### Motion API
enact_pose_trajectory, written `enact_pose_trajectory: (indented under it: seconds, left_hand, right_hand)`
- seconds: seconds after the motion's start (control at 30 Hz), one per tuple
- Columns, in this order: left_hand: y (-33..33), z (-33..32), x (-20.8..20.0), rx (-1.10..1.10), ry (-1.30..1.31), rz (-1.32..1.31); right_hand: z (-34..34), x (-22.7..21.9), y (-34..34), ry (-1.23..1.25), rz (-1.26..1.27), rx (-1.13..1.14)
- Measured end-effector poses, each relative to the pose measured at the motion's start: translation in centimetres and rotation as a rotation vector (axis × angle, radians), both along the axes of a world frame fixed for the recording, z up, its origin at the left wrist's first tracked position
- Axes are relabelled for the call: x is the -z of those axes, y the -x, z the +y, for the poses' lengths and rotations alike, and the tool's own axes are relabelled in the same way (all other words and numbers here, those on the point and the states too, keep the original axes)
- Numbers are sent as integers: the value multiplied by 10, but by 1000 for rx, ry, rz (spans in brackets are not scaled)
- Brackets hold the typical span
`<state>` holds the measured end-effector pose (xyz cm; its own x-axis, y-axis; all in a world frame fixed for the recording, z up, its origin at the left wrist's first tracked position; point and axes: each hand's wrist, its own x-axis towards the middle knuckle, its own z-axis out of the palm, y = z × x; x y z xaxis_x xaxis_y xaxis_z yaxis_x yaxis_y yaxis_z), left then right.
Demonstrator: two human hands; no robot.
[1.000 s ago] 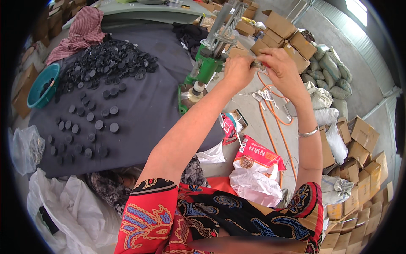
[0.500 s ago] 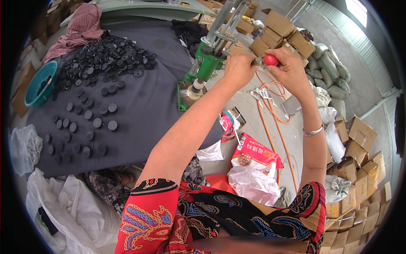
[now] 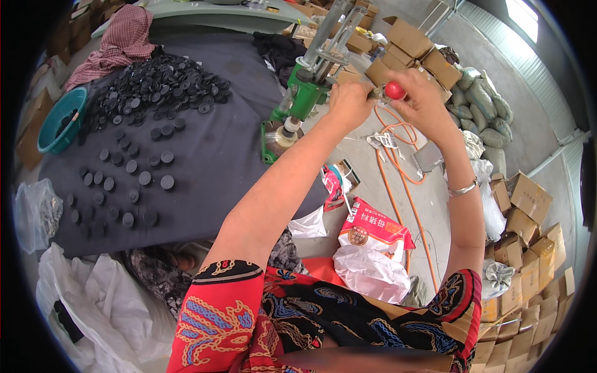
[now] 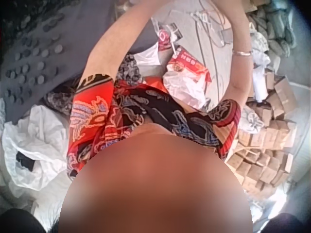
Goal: The person picks up a black plastic piece, places it into a green press machine, and pulls the lever to press it. They repeat this process one at a time, occasionally moving pieces on the table to organize them.
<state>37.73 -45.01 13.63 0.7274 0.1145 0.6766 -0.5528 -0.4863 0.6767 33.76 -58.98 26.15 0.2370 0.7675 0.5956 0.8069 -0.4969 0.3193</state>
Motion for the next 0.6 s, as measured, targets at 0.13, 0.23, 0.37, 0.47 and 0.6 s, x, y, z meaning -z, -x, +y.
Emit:
enact_pose_trajectory:
  seconds: [0.13, 0.23, 0.37, 0.47, 0.6]
  left_hand:
    - [0, 0, -2, -11, -6, 41]
    - [-1, 2, 0, -20, 2, 14]
    - [-1, 2, -1, -32, -39, 17]
    - [0, 1, -2, -20, -30, 33]
    - [-3, 1, -1, -27, -42, 5]
  right_hand:
    - [-1, -3, -3, 178, 187, 322]
    - [-1, 0, -1, 110, 176, 391]
    - [0, -6, 2, 164, 56, -7]
    - [-1, -5, -4, 161, 134, 301]
    - [-2, -5, -3, 155, 158, 440]
